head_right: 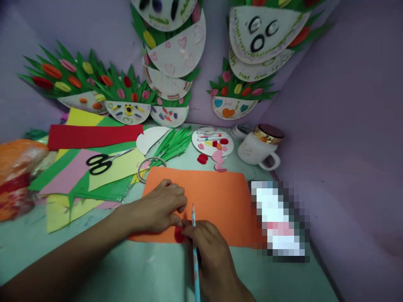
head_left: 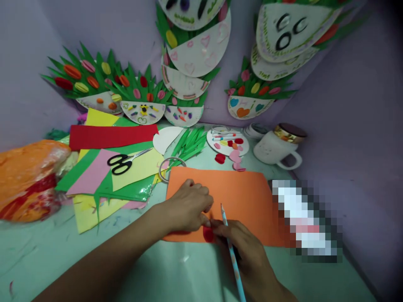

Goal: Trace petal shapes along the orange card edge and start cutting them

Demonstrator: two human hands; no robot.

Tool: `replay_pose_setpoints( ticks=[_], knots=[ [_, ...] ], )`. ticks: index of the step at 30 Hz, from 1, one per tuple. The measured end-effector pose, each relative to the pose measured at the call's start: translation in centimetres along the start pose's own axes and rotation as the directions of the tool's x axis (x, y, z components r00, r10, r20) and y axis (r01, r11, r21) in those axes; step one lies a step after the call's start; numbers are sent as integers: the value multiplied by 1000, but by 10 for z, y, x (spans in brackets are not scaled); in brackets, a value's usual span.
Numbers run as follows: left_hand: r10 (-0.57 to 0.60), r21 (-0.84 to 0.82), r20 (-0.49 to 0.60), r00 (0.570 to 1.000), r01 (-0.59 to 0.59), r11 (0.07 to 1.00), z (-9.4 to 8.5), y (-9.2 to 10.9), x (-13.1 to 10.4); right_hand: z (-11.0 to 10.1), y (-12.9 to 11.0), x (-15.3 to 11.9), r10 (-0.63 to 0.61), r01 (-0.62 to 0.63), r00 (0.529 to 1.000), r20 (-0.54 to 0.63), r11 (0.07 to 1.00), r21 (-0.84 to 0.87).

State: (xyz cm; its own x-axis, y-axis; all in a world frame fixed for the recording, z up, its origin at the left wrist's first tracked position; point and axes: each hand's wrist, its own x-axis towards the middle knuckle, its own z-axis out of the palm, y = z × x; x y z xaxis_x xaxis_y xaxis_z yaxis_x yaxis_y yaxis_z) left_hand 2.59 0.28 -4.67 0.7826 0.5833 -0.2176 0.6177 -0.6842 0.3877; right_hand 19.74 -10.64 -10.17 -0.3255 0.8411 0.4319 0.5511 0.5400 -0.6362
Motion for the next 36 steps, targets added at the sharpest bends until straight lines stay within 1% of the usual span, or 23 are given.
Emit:
replay_pose_setpoints(
  ticks=[2, 6, 8, 10, 11, 12, 13, 14, 16, 17, 18, 19, 20, 21, 23, 24, 25, 26, 28, 29, 36],
  knots=[
    [-10, 0, 10, 1000, 10, 1000, -1, 0, -1, 2, -3, -2, 32, -31, 999, -7, 999, 12],
    [-6, -1, 7, 1000, 6, 1000, -1, 0, -3, 11, -10, -3, 103, -108, 988, -111, 993, -39],
    [14, 6, -1, 1000, -14, 1000, 1, -2, -3, 14, -12, -2, 123, -133, 983, -134, 989, -69],
    [32, 7, -15, 999, -32, 999, 4, -3, -4, 13, -13, -2, 155, -163, 977, -145, 985, -49],
    [36, 2, -22, 999, -36, 999, 5, -4, -4, 10, -13, -2, 186, -194, 966, -177, 980, -30],
    [35, -5, -26, 999, -35, 999, 5, -5, -3, 5, -13, -3, 232, -240, 944, -233, 971, -8],
    [33, -12, -26, 999, -33, 999, 6, -5, -3, 0, -13, -4, 282, -292, 907, -313, 956, 16],
    [29, -15, -21, 999, -29, 999, 6, -5, -3, -6, -12, -6, 329, -346, 851, -409, 938, 33],
    [25, -9, -4, 1000, -25, 1000, 5, -5, -2, -16, -8, -9, 380, -428, 721, -579, 902, 60],
    [23, -3, 4, 1000, -23, 1000, 5, -5, -2, -19, -7, -11, 378, -439, 681, -627, 896, 63],
    [22, 3, 6, 1000, -22, 1000, 4, -5, -1, -21, -5, -12, 365, -435, 665, -651, 899, 59],
    [22, 6, 5, 1000, -22, 1000, 4, -5, -1, -21, -4, -13, 351, -418, 677, -647, 907, 54],
    [22, 9, 2, 1000, -22, 1000, 4, -5, -1, -20, -4, -13, 339, -393, 713, -614, 918, 51],
    [23, 12, 0, 1000, -23, 1000, 5, -5, -1, -18, -5, -12, 318, -354, 763, -563, 934, 48],
    [23, 23, -3, 1000, -23, 999, 5, -5, 0, -12, -8, -9, 256, -260, 866, -429, 964, 51],
    [25, 32, -7, 1000, -25, 999, 5, -5, 0, -9, -11, -6, 227, -219, 908, -352, 974, 63],
    [29, 41, -11, 1000, -29, 999, 5, -5, 0, -6, -13, -3, 199, -186, 940, -276, 980, 75],
    [34, 50, -17, 999, -33, 998, 6, -5, 0, -4, -15, 0, 176, -161, 962, -208, 983, 85],
    [46, 64, -28, 999, -44, 997, 7, -5, 1, -1, -17, 5, 163, -152, 980, -111, 983, 98],
    [49, 70, -32, 998, -47, 996, 7, -5, 1, 0, -17, 6, 168, -159, 982, -90, 982, 100],
    [72, 80, -40, 997, -69, 994, 7, -6, 0, 7, -14, 8, 240, -234, 969, -63, 969, 81]
  ],
)
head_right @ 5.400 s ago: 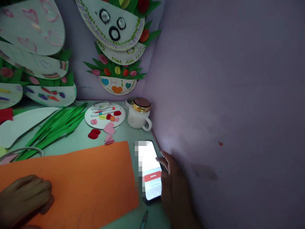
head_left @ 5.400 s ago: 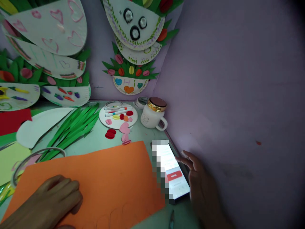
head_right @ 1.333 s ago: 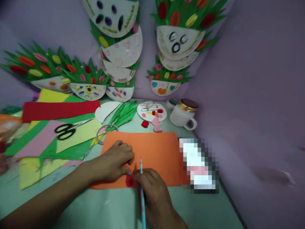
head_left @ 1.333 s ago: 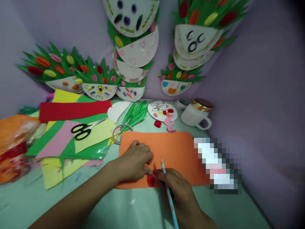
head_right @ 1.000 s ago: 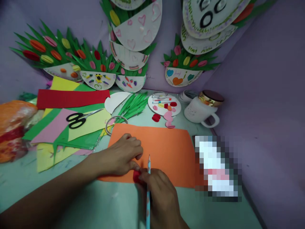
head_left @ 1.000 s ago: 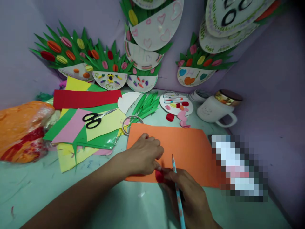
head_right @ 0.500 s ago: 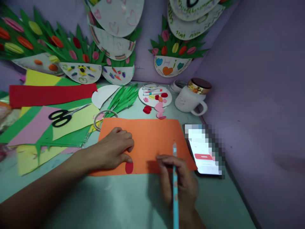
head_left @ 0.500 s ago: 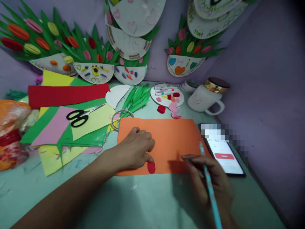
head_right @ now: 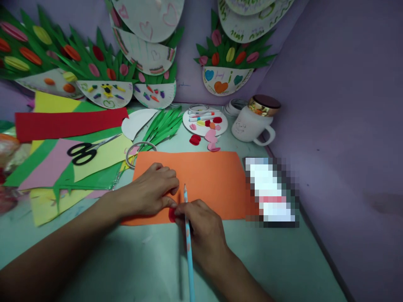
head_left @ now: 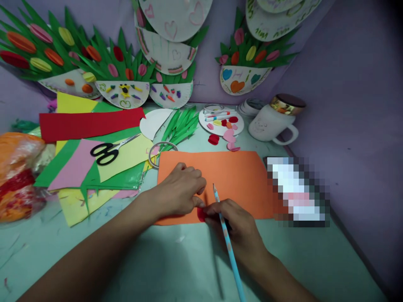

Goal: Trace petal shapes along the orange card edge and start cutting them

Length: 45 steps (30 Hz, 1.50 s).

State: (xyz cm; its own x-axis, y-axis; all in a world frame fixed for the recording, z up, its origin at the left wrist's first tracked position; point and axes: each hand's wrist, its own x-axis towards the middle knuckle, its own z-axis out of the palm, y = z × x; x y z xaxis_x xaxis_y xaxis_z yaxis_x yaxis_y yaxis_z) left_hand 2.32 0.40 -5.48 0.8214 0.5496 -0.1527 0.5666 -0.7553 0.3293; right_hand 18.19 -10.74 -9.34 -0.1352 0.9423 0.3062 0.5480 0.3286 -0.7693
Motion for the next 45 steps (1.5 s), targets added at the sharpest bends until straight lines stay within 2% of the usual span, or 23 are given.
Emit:
replay_pose_setpoints(
  ticks=[12, 15, 18, 21, 24, 25, 27, 29, 31, 35, 39, 42, 45],
  knots=[
    [20, -8, -7, 1000, -20, 1000, -2, -3, 0, 1, 1, 2, -29, 29, 1000, -7, 1000, 5],
    [18, -17, -6, 1000, -18, 1000, -9, 0, -10, 1, 0, 1, -13, 13, 1000, 1, 1000, 0],
    [21, 46, -55, 998, -19, 999, -10, 11, -33, 0, -1, 1, -8, 8, 1000, -15, 1000, -10],
    [75, 35, -110, 991, -72, 997, 6, 28, -57, -1, -2, 2, -17, 17, 1000, -19, 1000, -12],
    [83, 101, -150, 985, -68, 993, 34, 37, -72, -2, -2, 5, -18, 18, 1000, -13, 1000, -7],
    [66, 148, -181, 981, -40, 988, 44, 37, -74, -2, -2, 5, -17, 17, 1000, -14, 1000, 4],
    [111, 208, -257, 960, -57, 976, 59, 34, -76, -1, -2, 7, -15, 15, 1000, -14, 999, 34],
    [113, 242, -272, 956, -46, 969, 68, 30, -76, 1, -3, 8, -17, 18, 1000, -14, 999, 50],
    [100, 258, -295, 950, -22, 966, 74, 26, -77, 2, -3, 8, -9, 10, 1000, -12, 998, 54],
    [113, 251, -408, 906, -8, 968, 80, 25, -80, 3, -3, 6, 12, -10, 1000, -22, 997, 79],
    [108, 224, -415, 903, -14, 974, 78, 30, -82, 3, -3, 5, 8, -6, 1000, -16, 996, 84],
    [130, 239, -361, 924, -43, 970, 74, 34, -83, 3, -4, 6, 1, 0, 1000, -12, 998, 65],
    [97, 280, -368, 925, 10, 960, 76, 40, -81, 0, -4, 7, -2, 3, 1000, -17, 999, 53]
  ],
)
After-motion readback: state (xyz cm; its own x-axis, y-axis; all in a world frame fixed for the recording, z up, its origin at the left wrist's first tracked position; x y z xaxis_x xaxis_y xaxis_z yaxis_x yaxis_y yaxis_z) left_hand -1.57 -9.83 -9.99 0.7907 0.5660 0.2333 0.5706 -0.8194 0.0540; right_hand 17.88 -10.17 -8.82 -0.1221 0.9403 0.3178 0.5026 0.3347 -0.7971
